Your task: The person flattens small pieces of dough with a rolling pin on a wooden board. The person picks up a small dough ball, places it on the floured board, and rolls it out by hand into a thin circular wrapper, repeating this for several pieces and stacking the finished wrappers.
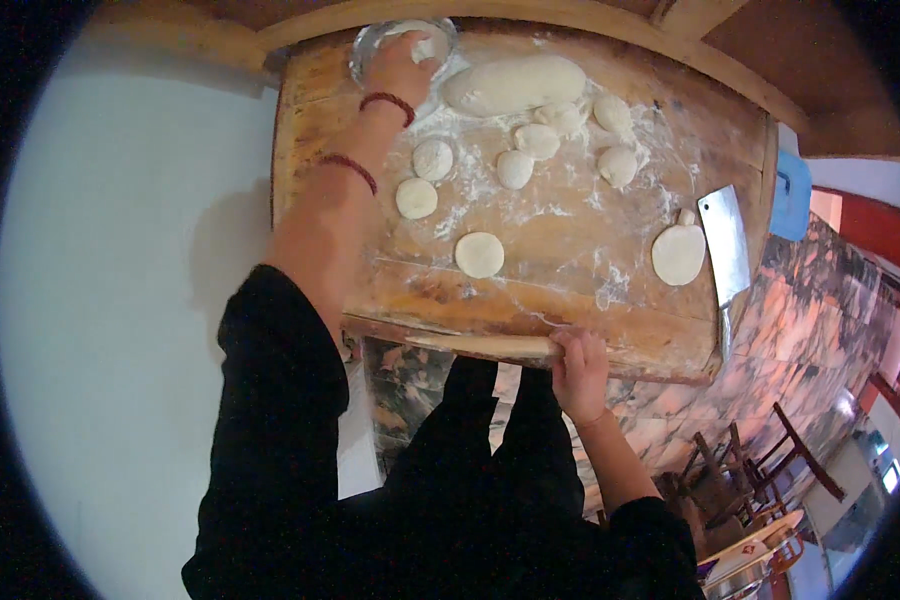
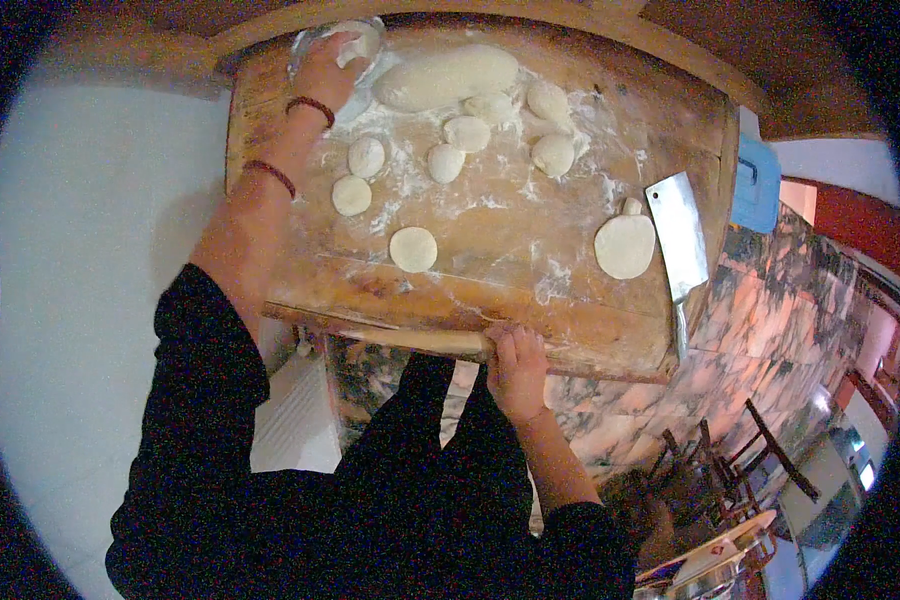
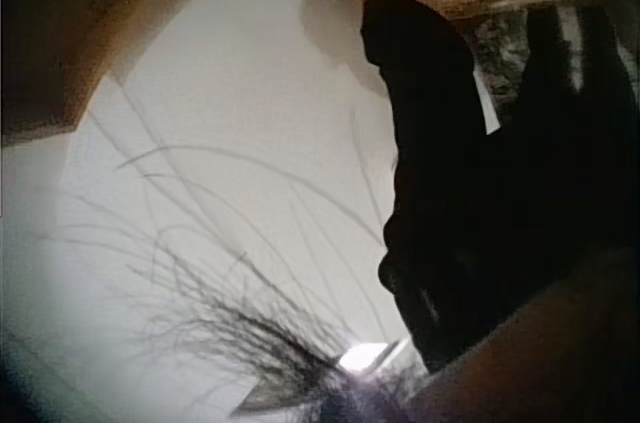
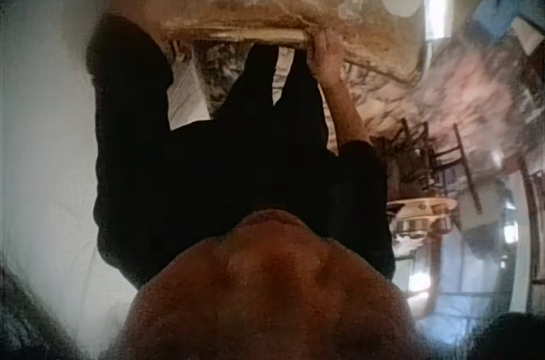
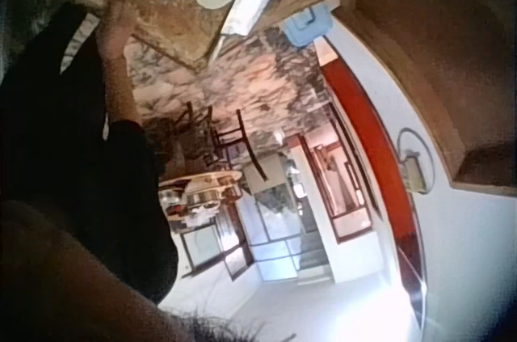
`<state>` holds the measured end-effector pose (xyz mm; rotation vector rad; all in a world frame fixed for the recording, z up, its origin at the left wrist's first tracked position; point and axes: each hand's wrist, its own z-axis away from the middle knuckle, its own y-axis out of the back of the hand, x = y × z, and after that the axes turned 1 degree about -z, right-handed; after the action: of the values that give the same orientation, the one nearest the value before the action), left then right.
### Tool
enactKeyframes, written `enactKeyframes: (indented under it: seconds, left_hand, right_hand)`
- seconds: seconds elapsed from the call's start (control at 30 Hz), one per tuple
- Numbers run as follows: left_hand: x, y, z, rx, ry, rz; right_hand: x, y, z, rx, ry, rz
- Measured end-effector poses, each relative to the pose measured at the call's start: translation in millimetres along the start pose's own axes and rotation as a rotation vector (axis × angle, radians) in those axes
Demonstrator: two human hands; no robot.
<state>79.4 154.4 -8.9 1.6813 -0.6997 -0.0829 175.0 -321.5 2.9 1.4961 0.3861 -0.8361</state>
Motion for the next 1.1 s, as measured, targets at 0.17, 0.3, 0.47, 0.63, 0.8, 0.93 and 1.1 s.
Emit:
enactKeyframes:
  seconds: [0.17,0.3,0.47,0.63,0.8,0.93,1.1]
  left_hand:
    - [-33,-27,-23,-0.314,0.012,0.078]
    - [-31,-14,-29,-0.542,0.261,0.361]
    - [55,34,19,-0.588,0.29,0.867]
    - [123,29,110,-0.861,0.099,0.778]
    - [83,30,170,-0.399,-0.007,0.493]
    - [77,46,217,-0.51,0.248,0.172]
    - [92,25,234,-0.779,0.385,0.452]
  right_hand:
    - [2,-7,0,0.103,-0.048,-0.017]
    - [1,-2,-3,0.056,-0.101,-0.03]
    - [-1,1,-5,0.131,-0.1,-0.077]
    - [-2,3,-14,0.114,-0.074,-0.067]
    - [7,-1,-10,0.122,-0.092,-0.079]
    - [14,5,-4,0.143,-0.071,-0.084]
    - [23,10,12,0.123,-0.081,-0.036]
